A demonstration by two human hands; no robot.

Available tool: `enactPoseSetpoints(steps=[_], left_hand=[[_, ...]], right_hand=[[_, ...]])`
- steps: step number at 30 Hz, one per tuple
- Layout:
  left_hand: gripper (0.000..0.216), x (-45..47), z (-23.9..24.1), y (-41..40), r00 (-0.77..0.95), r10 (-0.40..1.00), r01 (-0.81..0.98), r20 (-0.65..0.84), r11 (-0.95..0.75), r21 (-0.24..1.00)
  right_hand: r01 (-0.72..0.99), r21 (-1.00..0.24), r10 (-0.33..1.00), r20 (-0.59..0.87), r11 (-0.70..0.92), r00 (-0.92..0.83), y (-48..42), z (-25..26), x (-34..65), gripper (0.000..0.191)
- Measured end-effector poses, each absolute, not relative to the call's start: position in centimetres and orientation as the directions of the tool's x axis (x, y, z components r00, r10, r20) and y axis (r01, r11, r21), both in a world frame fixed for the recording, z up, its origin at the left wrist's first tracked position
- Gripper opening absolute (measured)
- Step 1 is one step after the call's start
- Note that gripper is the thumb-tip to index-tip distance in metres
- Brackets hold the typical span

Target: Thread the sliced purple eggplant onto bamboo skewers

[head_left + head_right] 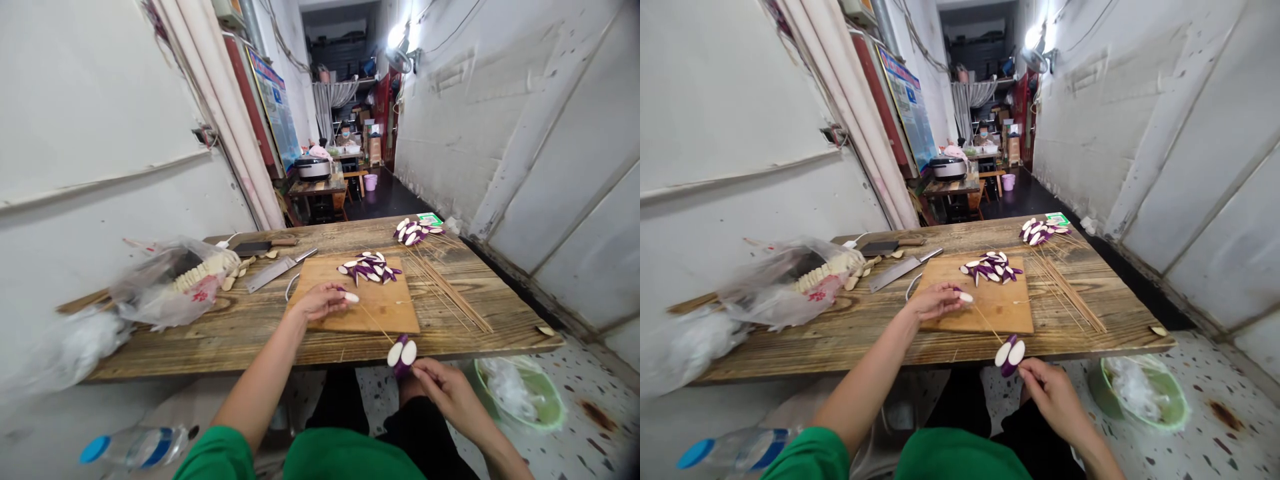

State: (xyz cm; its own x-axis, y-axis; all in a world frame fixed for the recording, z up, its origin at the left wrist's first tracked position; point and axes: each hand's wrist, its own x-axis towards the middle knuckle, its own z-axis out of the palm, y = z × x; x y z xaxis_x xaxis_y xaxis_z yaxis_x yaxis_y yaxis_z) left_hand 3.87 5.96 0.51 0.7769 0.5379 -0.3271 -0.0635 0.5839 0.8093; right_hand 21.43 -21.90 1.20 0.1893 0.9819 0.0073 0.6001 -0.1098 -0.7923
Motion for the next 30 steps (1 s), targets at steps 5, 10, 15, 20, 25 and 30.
enactPoseSetpoints(steps=[5, 10, 15, 20, 25, 30], left_hand=[[0.014, 5.4, -0.2, 4.3, 0.616, 0.664, -0.182, -0.423, 0.643, 0.744], [0.018, 6.1, -0.2, 2.8, 0.575, 0.675, -0.223, -0.462, 0.673, 0.705], [0.012, 6.5, -0.3, 2.2, 0.559, 0.668, -0.258, -0.491, 0.703, 0.663], [0.012, 6.9, -0.5, 1.9, 0.582, 0.646, -0.261, -0.493, 0.723, 0.639], [0.006, 7.1, -0.3, 1.8, 0.526, 0.666, -0.308, -0.53, 0.729, 0.611], [0.007, 7.1, -0.4, 1.8, 0.533, 0.651, -0.297, -0.54, 0.742, 0.601]], right_hand=[[0.62, -0.781, 0.974, 0.071, -0.081, 0.216, -21.5, 0.7, 19.6, 0.027], [0.632, -0.771, 0.957, 0.114, -0.084, 0.267, -20.8, 0.0, 18.9, 0.027], [0.635, -0.768, 0.947, 0.134, -0.086, 0.291, -20.6, -0.5, 18.9, 0.027], [0.637, -0.766, 0.945, 0.144, -0.081, 0.294, -20.6, -0.5, 18.8, 0.028], [0.641, -0.764, 0.943, 0.158, -0.071, 0.293, -20.7, -0.3, 18.7, 0.027], [0.639, -0.765, 0.943, 0.153, -0.077, 0.296, -20.7, -0.3, 18.7, 0.028]])
